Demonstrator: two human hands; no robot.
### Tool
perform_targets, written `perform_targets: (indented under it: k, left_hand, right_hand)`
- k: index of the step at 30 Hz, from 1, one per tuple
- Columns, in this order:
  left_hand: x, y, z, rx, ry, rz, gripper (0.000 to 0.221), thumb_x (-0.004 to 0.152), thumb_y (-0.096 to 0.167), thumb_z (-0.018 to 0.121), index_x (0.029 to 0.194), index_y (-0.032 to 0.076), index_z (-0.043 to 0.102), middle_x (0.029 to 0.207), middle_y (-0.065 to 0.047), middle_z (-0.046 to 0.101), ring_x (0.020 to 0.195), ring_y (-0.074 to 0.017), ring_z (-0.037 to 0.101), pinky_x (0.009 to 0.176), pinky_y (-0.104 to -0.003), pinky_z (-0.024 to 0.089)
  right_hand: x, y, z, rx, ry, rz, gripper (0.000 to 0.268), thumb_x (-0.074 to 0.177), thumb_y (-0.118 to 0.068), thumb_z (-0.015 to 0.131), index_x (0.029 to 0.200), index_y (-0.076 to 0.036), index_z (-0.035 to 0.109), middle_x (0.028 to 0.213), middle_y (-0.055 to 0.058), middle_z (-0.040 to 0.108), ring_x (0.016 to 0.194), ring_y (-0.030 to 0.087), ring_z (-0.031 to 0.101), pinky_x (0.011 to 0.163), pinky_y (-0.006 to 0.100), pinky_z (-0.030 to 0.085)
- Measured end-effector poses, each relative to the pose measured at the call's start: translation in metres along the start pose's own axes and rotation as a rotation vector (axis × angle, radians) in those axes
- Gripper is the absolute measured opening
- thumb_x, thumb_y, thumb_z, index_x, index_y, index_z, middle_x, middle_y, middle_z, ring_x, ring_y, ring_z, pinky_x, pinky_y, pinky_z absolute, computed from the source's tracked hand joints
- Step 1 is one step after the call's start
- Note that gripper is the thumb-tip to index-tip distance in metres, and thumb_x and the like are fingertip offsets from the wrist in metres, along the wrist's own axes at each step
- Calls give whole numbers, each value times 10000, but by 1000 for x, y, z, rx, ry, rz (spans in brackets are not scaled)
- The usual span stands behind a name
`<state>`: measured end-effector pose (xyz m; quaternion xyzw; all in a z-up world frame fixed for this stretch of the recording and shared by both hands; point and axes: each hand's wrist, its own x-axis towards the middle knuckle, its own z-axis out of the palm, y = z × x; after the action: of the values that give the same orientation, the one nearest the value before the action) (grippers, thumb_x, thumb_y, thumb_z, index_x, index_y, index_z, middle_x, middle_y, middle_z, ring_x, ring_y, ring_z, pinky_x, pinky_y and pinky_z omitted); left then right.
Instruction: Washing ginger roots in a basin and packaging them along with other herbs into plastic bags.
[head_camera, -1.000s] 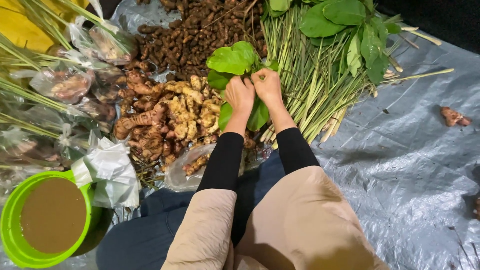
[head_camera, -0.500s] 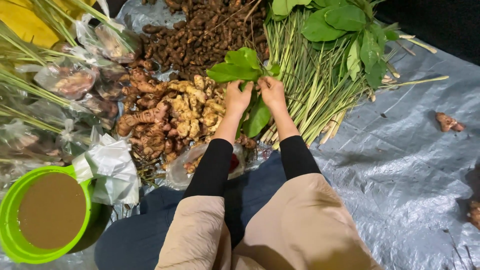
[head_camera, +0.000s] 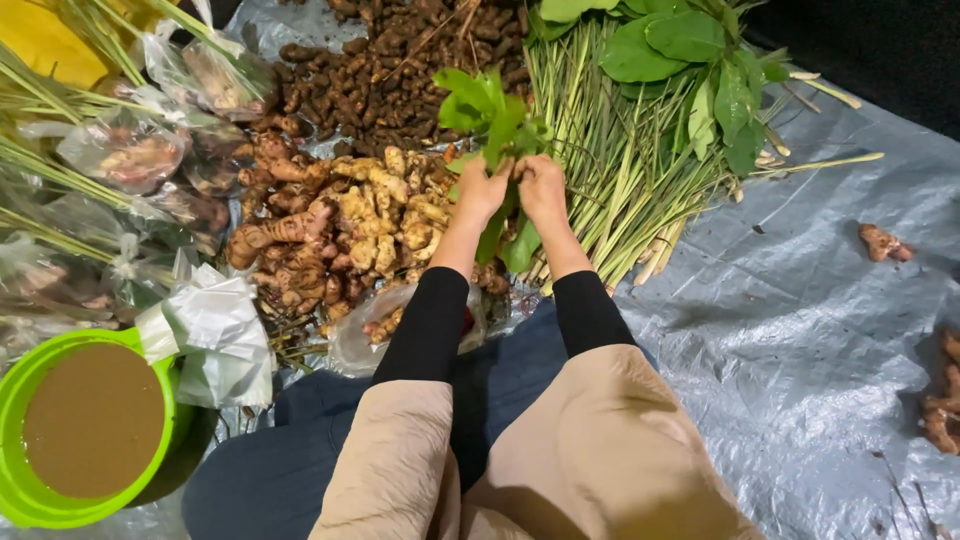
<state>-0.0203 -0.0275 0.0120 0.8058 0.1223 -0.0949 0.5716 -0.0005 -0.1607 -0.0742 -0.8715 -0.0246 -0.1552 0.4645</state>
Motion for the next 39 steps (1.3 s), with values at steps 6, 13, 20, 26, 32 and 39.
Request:
perform_targets:
  k: [6, 13, 20, 26, 32, 39]
  left_hand:
    - [-30, 50, -24, -102, -153, -303, 880, 892, 588, 538, 1471, -72, 466, 1543, -272, 438, 1499, -289, 344, 1277, -417, 217]
    - [-34, -33, -28, -220, 67, 165, 517, 820, 19, 726, 1305, -108, 600, 1319, -341, 615, 1348, -432, 500, 1150, -552, 382]
    - [-74, -66, -42, -428, 20, 118, 295, 801, 194, 902, 1050, 87, 786, 963, -94, 765, 872, -140, 721, 761, -277, 586]
    - [-148, -65, -90, -560, -127, 119, 420, 842, 236, 870, 1181, 27, 737, 1172, -209, 708, 1028, -211, 674, 865, -366, 595]
    - [-173, -119, -113, -610, 42, 102, 502, 780, 27, 866, 1257, 48, 710, 1201, -218, 680, 969, -219, 709, 836, -367, 626]
    - [-219, -104, -165, -668, 197, 241, 333, 873, 142, 861, 1176, 91, 734, 1091, -116, 696, 957, -193, 730, 898, -342, 612]
  right_hand:
    - [-13, -55, -39, 448, -21, 432, 331, 1029, -19, 491, 1350, -84, 537, 890, 73, 741, 665, 95, 610, 629, 237, 493]
    - [-36, -63, -67, 949, -15, 497, 392, 989, 32, 633, 1358, -19, 510, 1016, 161, 720, 768, 202, 740, 657, 303, 628]
    - [-83, -132, -61, 680, -35, 280, 472, 900, -28, 810, 1320, -28, 594, 920, 109, 688, 780, 160, 719, 683, 284, 613]
    - [-117, -160, -31, 520, 5, 167, 495, 886, -80, 854, 1322, -68, 620, 902, 61, 656, 794, 105, 675, 738, 234, 582]
    - [-166, -182, -15, 551, -128, 194, 825, 864, -217, 911, 1496, -19, 419, 1232, 195, 574, 1105, 216, 624, 945, 297, 541]
    - [-206, -192, -21, 588, -361, 259, 422, 896, -57, 794, 1298, -34, 670, 1039, 151, 737, 886, 203, 725, 688, 350, 624]
